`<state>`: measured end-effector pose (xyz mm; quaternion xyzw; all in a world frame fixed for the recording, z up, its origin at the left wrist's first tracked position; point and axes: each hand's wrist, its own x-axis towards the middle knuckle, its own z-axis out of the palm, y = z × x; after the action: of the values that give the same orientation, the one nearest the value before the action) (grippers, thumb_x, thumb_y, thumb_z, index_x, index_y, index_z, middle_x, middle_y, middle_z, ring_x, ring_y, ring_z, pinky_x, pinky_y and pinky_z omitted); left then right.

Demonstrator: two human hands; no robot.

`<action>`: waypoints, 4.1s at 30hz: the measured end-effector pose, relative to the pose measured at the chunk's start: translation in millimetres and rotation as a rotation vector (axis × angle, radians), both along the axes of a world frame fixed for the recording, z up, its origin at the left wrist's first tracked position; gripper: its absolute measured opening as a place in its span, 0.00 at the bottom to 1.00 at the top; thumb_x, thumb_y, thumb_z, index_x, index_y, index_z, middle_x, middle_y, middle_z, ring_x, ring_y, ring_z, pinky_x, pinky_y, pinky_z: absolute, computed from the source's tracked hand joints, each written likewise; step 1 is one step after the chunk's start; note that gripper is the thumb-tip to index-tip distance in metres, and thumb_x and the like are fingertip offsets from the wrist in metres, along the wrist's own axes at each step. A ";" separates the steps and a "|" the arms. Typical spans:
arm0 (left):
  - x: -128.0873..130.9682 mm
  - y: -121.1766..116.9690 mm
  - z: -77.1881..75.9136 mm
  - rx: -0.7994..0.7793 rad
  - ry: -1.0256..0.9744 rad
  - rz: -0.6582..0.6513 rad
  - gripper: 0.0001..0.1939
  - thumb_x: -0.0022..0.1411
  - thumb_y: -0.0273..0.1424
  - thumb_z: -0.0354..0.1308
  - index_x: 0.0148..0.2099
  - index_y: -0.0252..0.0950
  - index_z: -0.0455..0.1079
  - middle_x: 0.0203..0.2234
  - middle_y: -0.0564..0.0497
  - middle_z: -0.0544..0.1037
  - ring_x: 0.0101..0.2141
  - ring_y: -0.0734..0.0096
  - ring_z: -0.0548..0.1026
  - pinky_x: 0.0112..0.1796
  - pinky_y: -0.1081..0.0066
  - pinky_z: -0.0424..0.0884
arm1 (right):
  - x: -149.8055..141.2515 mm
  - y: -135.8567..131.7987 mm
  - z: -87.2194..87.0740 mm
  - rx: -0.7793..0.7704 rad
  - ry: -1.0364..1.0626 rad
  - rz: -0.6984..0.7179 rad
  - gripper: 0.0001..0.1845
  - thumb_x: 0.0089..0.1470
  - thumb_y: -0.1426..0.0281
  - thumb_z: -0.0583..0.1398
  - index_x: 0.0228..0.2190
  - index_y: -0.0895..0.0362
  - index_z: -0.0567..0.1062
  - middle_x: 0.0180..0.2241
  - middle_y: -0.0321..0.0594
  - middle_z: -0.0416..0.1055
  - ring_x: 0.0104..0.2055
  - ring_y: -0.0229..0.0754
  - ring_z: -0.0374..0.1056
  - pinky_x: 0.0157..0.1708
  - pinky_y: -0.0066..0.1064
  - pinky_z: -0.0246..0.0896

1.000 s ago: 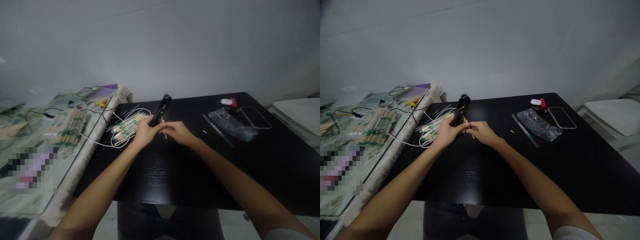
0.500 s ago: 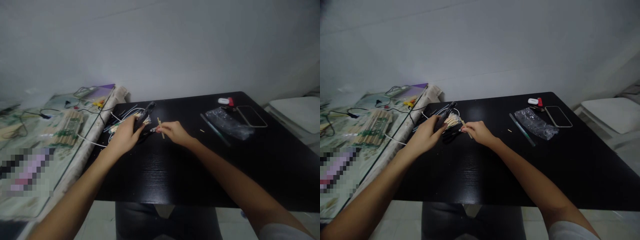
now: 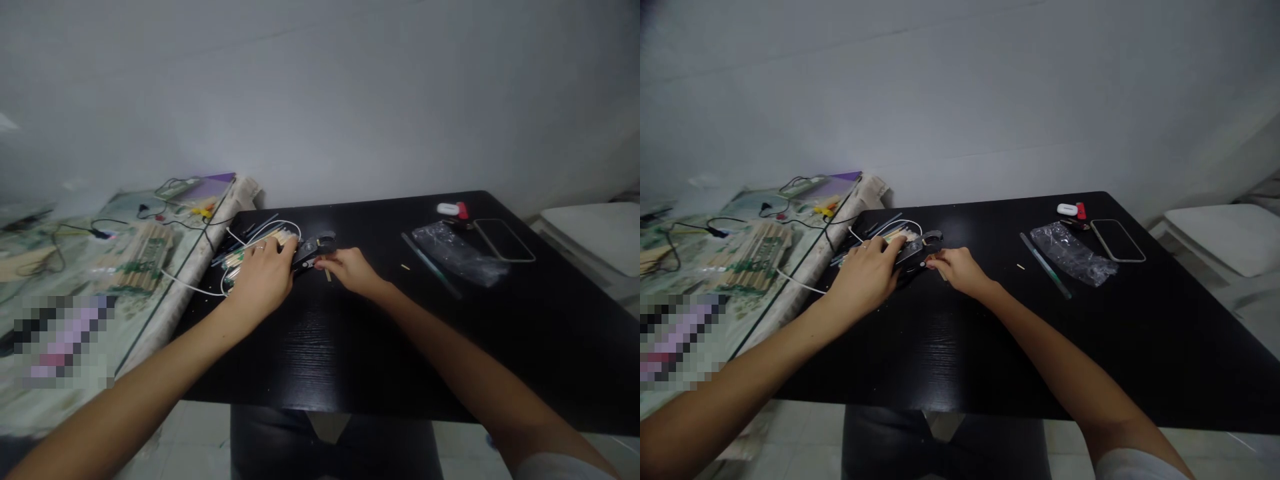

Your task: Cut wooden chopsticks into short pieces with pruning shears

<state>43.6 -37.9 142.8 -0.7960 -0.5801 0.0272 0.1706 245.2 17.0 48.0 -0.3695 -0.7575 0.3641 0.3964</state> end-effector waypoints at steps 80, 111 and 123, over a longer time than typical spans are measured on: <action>2.9 19.7 -106.3 -0.308 -0.914 0.060 0.29 0.73 0.54 0.40 0.29 0.40 0.64 0.23 0.50 0.74 0.28 0.62 0.74 0.34 0.67 0.60 | -6.3 -14.8 7.5 -0.258 0.027 -0.276 0.10 0.57 0.63 0.64 0.29 0.56 0.76 0.25 0.39 0.78 0.28 0.41 0.75 0.32 0.31 0.67; 2.5 14.9 -114.5 0.134 -0.703 0.058 0.25 0.69 0.52 0.52 0.51 0.34 0.67 0.43 0.38 0.77 0.45 0.48 0.74 0.48 0.54 0.68 | -9.5 -18.9 22.2 -0.464 0.164 -0.158 0.12 0.52 0.62 0.59 0.34 0.58 0.77 0.26 0.35 0.71 0.21 0.32 0.56 0.22 0.27 0.53; 2.5 16.7 -115.5 0.145 -0.669 0.075 0.25 0.69 0.52 0.52 0.51 0.35 0.67 0.43 0.38 0.76 0.46 0.48 0.73 0.48 0.54 0.67 | -8.1 -20.5 19.0 -0.381 0.071 -0.163 0.11 0.55 0.64 0.57 0.27 0.56 0.75 0.19 0.30 0.60 0.22 0.35 0.56 0.24 0.28 0.51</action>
<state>46.1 -21.3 27.3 -0.7248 -0.6332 -0.2703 0.0262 237.1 -3.5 67.0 -0.4848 -0.6281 0.4803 0.3738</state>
